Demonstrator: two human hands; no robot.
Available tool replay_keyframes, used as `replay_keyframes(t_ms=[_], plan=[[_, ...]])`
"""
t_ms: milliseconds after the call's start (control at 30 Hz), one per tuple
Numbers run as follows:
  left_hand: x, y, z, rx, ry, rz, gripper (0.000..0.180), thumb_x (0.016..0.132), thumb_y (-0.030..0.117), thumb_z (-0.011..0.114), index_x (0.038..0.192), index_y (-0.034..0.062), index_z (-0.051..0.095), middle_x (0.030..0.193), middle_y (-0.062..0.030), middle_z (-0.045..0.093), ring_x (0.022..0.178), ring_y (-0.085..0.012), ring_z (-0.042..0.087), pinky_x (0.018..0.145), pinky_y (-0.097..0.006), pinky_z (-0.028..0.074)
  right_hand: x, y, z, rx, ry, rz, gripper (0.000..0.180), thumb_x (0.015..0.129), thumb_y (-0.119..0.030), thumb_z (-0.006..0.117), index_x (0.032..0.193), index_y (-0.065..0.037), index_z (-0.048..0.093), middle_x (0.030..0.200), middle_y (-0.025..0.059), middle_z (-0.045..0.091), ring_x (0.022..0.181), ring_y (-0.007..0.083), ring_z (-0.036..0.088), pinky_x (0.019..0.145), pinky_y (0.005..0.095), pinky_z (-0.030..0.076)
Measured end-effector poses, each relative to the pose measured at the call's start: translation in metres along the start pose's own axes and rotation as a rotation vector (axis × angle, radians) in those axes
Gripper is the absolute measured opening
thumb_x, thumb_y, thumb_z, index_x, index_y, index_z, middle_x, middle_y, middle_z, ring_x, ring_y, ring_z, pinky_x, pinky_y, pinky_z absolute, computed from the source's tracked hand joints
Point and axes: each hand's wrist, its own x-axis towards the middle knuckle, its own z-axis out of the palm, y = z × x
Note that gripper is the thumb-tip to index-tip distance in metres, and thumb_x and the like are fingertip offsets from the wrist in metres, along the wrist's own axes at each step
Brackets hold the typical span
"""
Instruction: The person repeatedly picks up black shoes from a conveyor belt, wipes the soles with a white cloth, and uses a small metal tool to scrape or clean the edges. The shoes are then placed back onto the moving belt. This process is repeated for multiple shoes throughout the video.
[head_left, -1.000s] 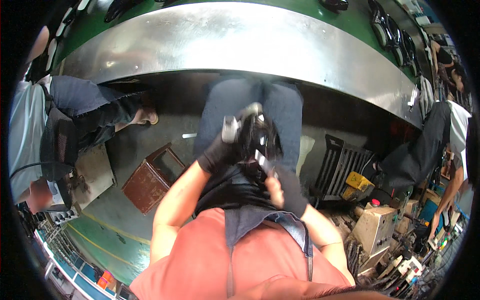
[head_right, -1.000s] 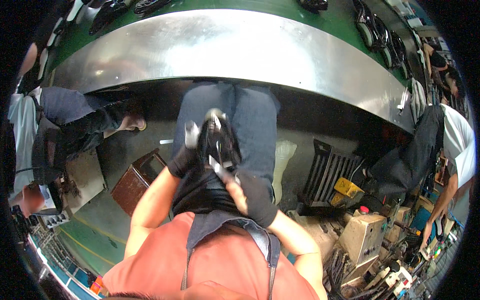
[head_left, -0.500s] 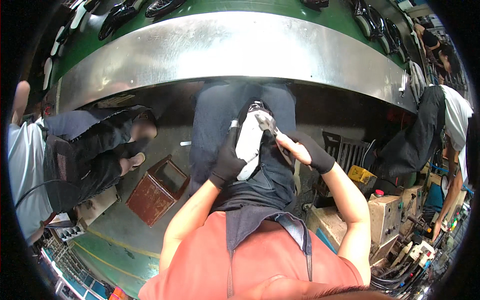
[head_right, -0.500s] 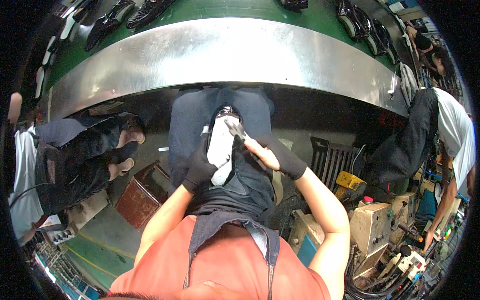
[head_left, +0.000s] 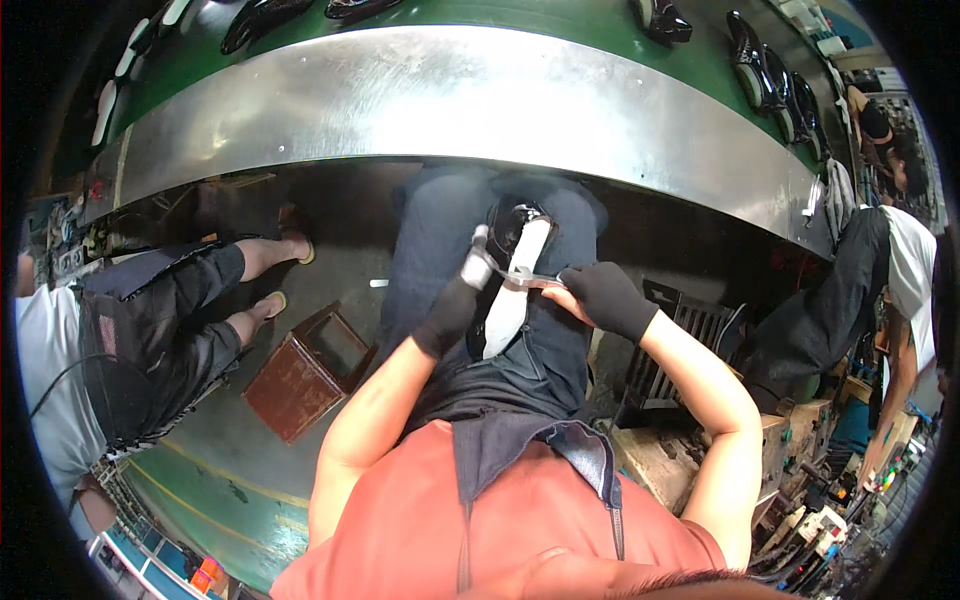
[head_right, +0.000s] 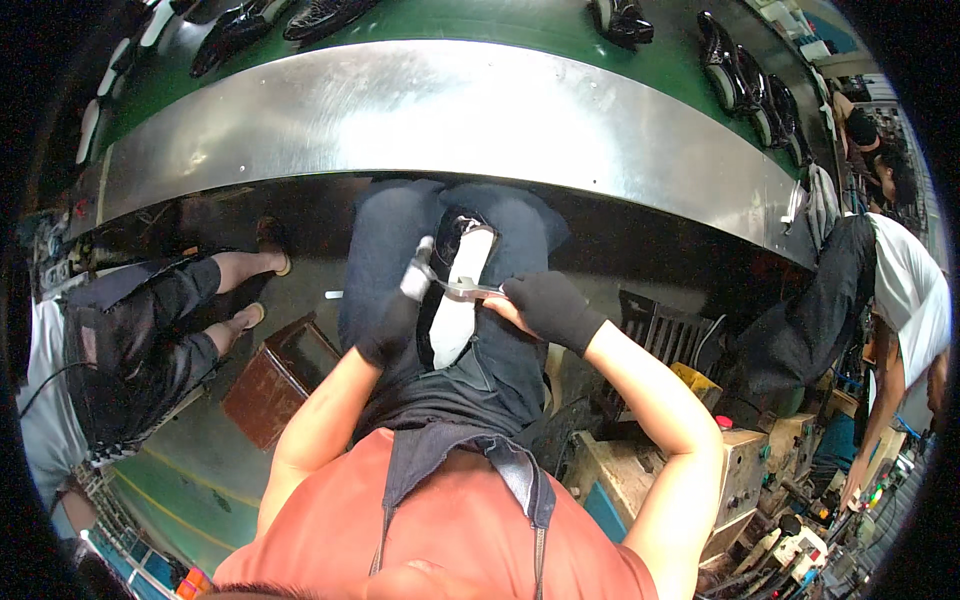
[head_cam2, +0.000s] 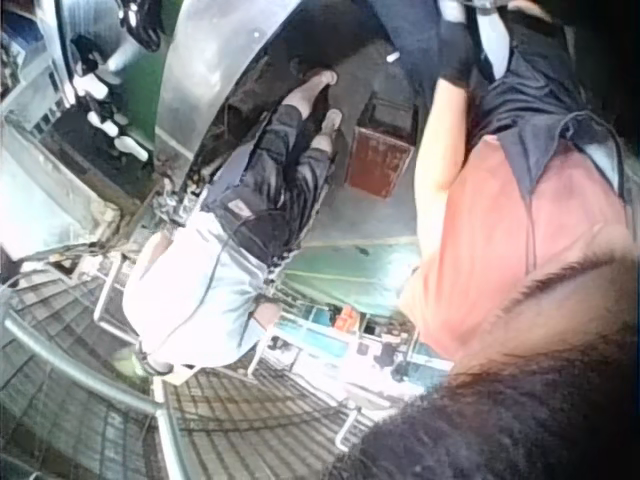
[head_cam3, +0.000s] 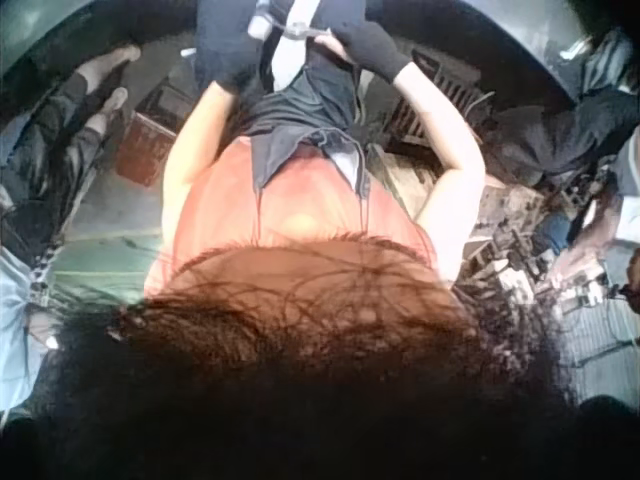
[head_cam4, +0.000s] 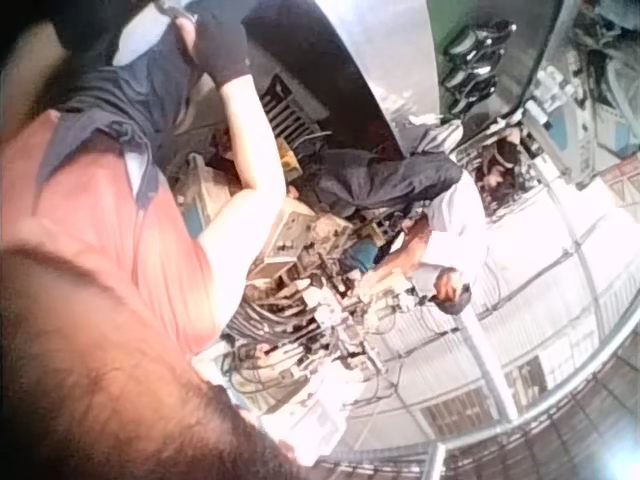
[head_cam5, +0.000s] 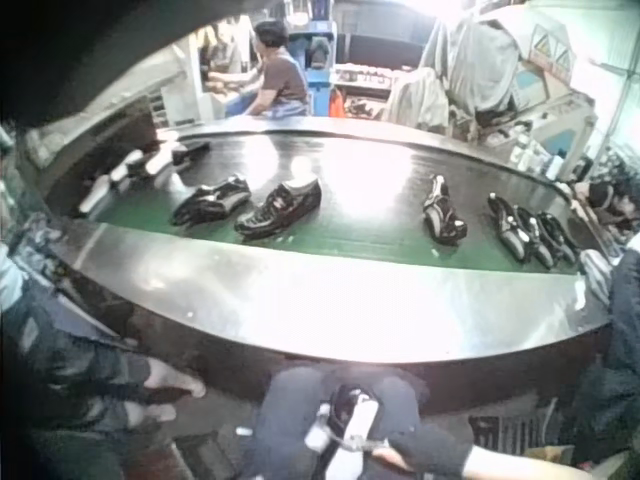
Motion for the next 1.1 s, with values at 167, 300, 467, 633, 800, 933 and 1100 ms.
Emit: replay_keyframes(t_ms=[167, 300, 467, 633, 800, 933, 1100], plan=[[0.016, -0.036, 0.006, 0.818, 0.378, 0.415, 0.059, 0.098, 0.028, 0.045, 0.144, -0.0047, 0.028, 0.139, -0.0311, 0.042, 0.131, -0.0413, 0.042, 0.105, -0.043, 0.037, -0.004, 0.005, -0.037, 0.682, -0.581, 0.338, 0.055, 0.099, -0.049, 0.047, 0.087, 0.001, 0.065, 0.068, 0.0144, 0.066, 0.063, 0.0212, 0.068, 0.060, 0.0384, 0.053], [0.019, -0.018, 0.003, 0.971, 0.385, 0.188, 0.074, 0.089, 0.026, 0.060, 0.142, -0.0061, 0.020, 0.125, -0.0372, 0.048, 0.108, -0.0504, 0.055, 0.088, -0.047, 0.048, -0.008, -0.027, -0.097, -0.239, -0.211, -0.041, 0.050, 0.094, -0.047, 0.051, 0.080, -0.001, 0.065, 0.065, 0.0202, 0.060, 0.062, 0.0385, 0.063, 0.057, 0.0459, 0.048], [0.004, -0.029, -0.014, 0.811, 0.262, 0.258, 0.085, 0.084, 0.024, 0.068, 0.145, -0.0056, 0.017, 0.136, -0.0358, 0.040, 0.125, -0.0475, 0.044, 0.100, -0.045, 0.041, -0.013, -0.083, -0.067, 0.120, 0.183, -0.349, 0.038, 0.094, -0.037, 0.057, 0.082, -0.001, 0.061, 0.078, 0.0203, 0.058, 0.067, 0.0399, 0.060, 0.060, 0.0457, 0.047], [-0.085, -0.049, 0.009, 0.634, 0.185, 0.263, 0.083, 0.091, 0.024, 0.063, 0.149, -0.0065, 0.011, 0.150, -0.0249, 0.030, 0.138, -0.0345, 0.034, 0.111, -0.039, 0.032, -0.049, -0.024, 0.045, 0.480, -0.019, 0.119, 0.041, 0.098, -0.036, 0.053, 0.082, 0.001, 0.061, 0.068, 0.0189, 0.061, 0.058, 0.0272, 0.060, 0.057, 0.0378, 0.045], [-0.079, -0.119, -0.021, -0.351, 0.194, -0.216, 0.047, 0.103, 0.031, 0.040, 0.135, -0.0034, 0.044, 0.127, -0.0134, 0.057, 0.116, -0.0223, 0.055, 0.102, -0.033, 0.041, -0.080, -0.019, 0.072, 0.747, -0.145, 0.416, 0.049, 0.099, -0.044, 0.050, 0.085, 0.002, 0.062, 0.062, 0.0099, 0.059, 0.055, 0.0139, 0.058, 0.054, 0.0317, 0.045], [-0.048, -0.160, -0.029, 0.539, 0.188, 0.052, 0.046, 0.103, 0.034, 0.038, 0.132, -0.0006, 0.049, 0.116, -0.0146, 0.063, 0.109, -0.0221, 0.061, 0.100, -0.032, 0.045, -0.083, -0.020, 0.063, 0.813, -0.164, 0.491, 0.047, 0.099, -0.041, 0.051, 0.086, 0.003, 0.063, 0.063, 0.0063, 0.058, 0.056, 0.0120, 0.056, 0.054, 0.0301, 0.045], [-0.049, -0.114, -0.001, 0.428, 0.252, 0.122, 0.038, 0.096, 0.023, 0.054, 0.123, -0.0025, 0.053, 0.112, -0.0138, 0.063, 0.103, -0.0228, 0.061, 0.092, -0.034, 0.047, -0.075, -0.054, 0.017, 0.369, -0.078, 0.203, 0.038, 0.097, -0.033, 0.054, 0.082, 0.000, 0.063, 0.065, 0.0180, 0.059, 0.056, 0.0286, 0.056, 0.056, 0.0347, 0.044]])
